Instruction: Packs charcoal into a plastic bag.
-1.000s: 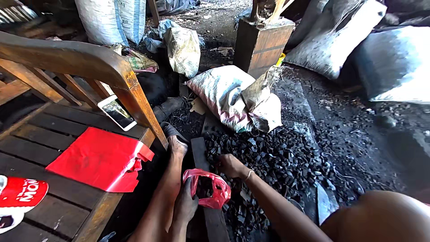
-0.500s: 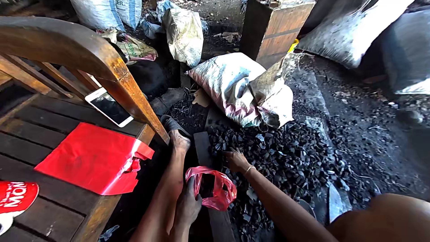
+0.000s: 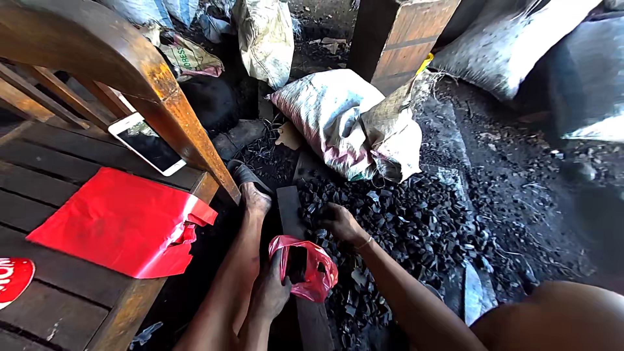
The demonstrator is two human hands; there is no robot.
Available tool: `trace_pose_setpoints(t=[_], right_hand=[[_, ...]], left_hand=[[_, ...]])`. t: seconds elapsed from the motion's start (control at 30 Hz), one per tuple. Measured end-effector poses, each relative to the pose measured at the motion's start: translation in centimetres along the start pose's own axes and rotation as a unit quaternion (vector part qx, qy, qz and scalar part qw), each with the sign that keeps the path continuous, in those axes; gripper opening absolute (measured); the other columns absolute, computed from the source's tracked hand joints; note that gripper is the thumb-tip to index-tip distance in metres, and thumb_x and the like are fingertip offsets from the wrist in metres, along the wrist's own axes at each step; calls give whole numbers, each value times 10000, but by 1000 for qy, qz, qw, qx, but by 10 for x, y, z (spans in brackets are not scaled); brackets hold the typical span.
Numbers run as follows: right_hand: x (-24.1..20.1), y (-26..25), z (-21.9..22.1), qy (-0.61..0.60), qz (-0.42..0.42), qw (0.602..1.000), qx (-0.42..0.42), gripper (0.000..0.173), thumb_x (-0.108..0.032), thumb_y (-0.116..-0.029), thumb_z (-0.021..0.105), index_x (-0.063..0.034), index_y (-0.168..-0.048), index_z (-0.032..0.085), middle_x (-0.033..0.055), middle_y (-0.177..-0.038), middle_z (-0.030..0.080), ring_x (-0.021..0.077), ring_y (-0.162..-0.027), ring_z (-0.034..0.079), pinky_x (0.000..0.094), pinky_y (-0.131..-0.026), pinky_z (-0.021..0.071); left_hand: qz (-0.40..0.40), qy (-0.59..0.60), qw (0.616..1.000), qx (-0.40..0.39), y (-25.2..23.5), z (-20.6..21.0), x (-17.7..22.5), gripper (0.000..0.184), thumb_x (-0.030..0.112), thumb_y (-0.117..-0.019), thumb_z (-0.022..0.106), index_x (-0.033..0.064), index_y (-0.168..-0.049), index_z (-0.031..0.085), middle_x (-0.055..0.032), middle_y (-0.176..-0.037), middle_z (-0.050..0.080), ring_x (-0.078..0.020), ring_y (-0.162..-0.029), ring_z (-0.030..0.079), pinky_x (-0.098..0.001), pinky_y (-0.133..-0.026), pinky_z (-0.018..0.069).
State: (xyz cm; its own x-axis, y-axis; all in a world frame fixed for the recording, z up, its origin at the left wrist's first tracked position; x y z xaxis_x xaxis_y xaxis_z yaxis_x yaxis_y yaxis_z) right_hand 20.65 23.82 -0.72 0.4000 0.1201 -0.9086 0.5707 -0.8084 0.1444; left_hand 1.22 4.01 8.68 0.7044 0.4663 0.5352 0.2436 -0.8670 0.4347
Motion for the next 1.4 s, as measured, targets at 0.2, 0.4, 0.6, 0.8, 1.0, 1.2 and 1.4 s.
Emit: trace_pose_setpoints(t=[0.2, 0.4, 0.6, 0.8, 1.0, 1.2, 1.4], right_hand=[[-83, 34, 58, 110, -105, 950, -274, 255, -165, -895, 756, -91, -1136, 710, 95, -1038, 735, 239, -960, 706, 519, -888, 583], [-69, 59, 110, 360, -12, 884, -298, 366, -191, -907, 709, -63, -1245, 649, 239, -1183, 681, 467, -1093, 659, 719, -870, 520], [-74, 62, 119, 331, -56, 901, -275, 333, -200, -924, 687, -123, -1248, 666, 176, -1211, 683, 402, -1125, 660, 659, -903, 540], [-70, 64, 100, 385, 2, 873, -300, 330, -199, -911, 672, -115, -1230, 671, 203, -1155, 706, 445, -1101, 661, 718, -895, 500], [-80, 76, 67, 429, 34, 836, -340, 322, -326, -954, 652, -28, -1052, 720, 229, -1094, 710, 460, -1094, 653, 738, -947, 456], [-85, 83, 81, 405, -8, 869, -285, 276, -212, -901, 707, -46, -1122, 696, 211, -1138, 699, 448, -1080, 661, 709, -863, 516], [-52, 82, 147, 355, -59, 888, -288, 496, -292, -929, 702, -131, -1390, 613, 128, -1482, 566, 420, -1433, 432, 689, -1109, 388]], left_hand=[[23, -74, 992, 99, -14, 18, -27, 806, 120, -816, 743, 119, -1556, 422, -214, -1479, 523, -383, -1264, 596, -547, -1023, 510], [-1, -93, 984, 149, -18, 26, -54, 714, 125, -801, 706, 197, -1489, 529, -134, -1480, 549, -313, -1246, 622, -515, -1002, 529], [34, -99, 976, 193, -22, 38, -64, 699, 150, -773, 733, 219, -1450, 572, -127, -1420, 597, -304, -1178, 659, -522, -941, 564], [30, -78, 980, 183, -34, 43, -86, 805, 161, -761, 759, 192, -1515, 478, -139, -1423, 579, -312, -1195, 647, -547, -938, 565], [-15, -70, 982, 173, -25, 31, -66, 844, 128, -760, 745, 154, -1545, 435, -157, -1477, 542, -344, -1235, 625, -549, -983, 539], [13, -40, 996, 76, -4, 17, -36, 872, 99, -801, 752, 45, -1570, 345, -217, -1494, 502, -347, -1327, 556, -511, -1089, 471], [56, -72, 985, 145, -31, 47, -84, 932, 196, -751, 781, 113, -1577, 357, -166, -1427, 577, -291, -1255, 618, -502, -1027, 532]])
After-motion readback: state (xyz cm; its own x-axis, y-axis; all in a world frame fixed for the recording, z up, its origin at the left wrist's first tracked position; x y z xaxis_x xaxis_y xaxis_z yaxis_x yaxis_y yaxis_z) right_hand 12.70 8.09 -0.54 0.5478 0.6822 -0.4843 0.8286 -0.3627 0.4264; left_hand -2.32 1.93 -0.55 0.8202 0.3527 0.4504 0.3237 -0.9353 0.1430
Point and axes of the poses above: each hand's wrist, its own y-axis away from the middle knuckle, its own z-axis out of the palm, x = y × z, the point moved 2 cm from there along -y, towards the middle knuckle
